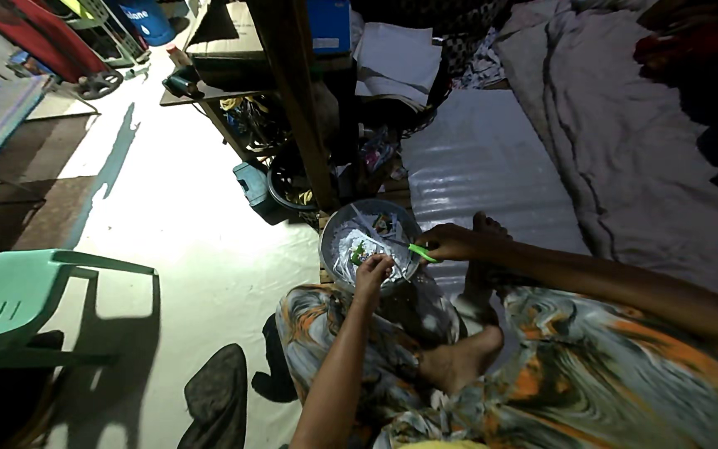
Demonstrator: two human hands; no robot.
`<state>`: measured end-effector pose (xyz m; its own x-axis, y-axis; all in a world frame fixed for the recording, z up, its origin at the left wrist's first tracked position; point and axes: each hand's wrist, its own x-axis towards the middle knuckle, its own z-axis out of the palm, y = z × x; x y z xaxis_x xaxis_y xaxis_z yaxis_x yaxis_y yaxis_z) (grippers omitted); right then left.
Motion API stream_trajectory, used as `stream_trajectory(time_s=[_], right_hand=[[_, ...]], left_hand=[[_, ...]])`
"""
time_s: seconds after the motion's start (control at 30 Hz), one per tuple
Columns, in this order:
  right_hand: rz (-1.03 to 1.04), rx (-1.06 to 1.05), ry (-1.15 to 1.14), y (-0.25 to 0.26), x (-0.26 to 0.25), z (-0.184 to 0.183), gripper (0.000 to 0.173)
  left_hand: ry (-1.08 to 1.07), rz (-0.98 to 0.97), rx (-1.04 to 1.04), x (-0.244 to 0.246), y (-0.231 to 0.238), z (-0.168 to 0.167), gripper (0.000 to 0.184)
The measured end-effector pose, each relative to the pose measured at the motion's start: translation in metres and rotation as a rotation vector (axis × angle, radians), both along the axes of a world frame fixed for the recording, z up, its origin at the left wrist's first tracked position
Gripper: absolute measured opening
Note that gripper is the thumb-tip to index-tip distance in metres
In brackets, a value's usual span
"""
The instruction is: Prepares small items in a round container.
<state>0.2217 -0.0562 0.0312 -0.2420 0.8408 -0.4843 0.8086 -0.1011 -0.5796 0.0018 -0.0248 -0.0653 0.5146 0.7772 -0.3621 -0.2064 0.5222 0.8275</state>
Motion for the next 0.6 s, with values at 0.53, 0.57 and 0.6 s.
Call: stream_trajectory(time_s=[0.53, 0.57, 0.6], right_hand=[[0.004, -0.047, 0.013, 0.0000, 0.0012, -0.0014, 0.030], [0.009, -0.040, 0.007, 0.0001, 0.0019, -0.0015, 0.030], [0.011, -0.037, 0.005, 0.0002, 0.0023, -0.0013, 0.030]], left_hand=[[-0.007, -0.006, 0.015, -0.0005, -0.0004, -0.0023, 0.007], [-0.007, -0.006, 0.018, -0.0005, -0.0005, -0.0027, 0.007], [-0.008, -0.005, 0.018, -0.0005, -0.0005, -0.0026, 0.007]])
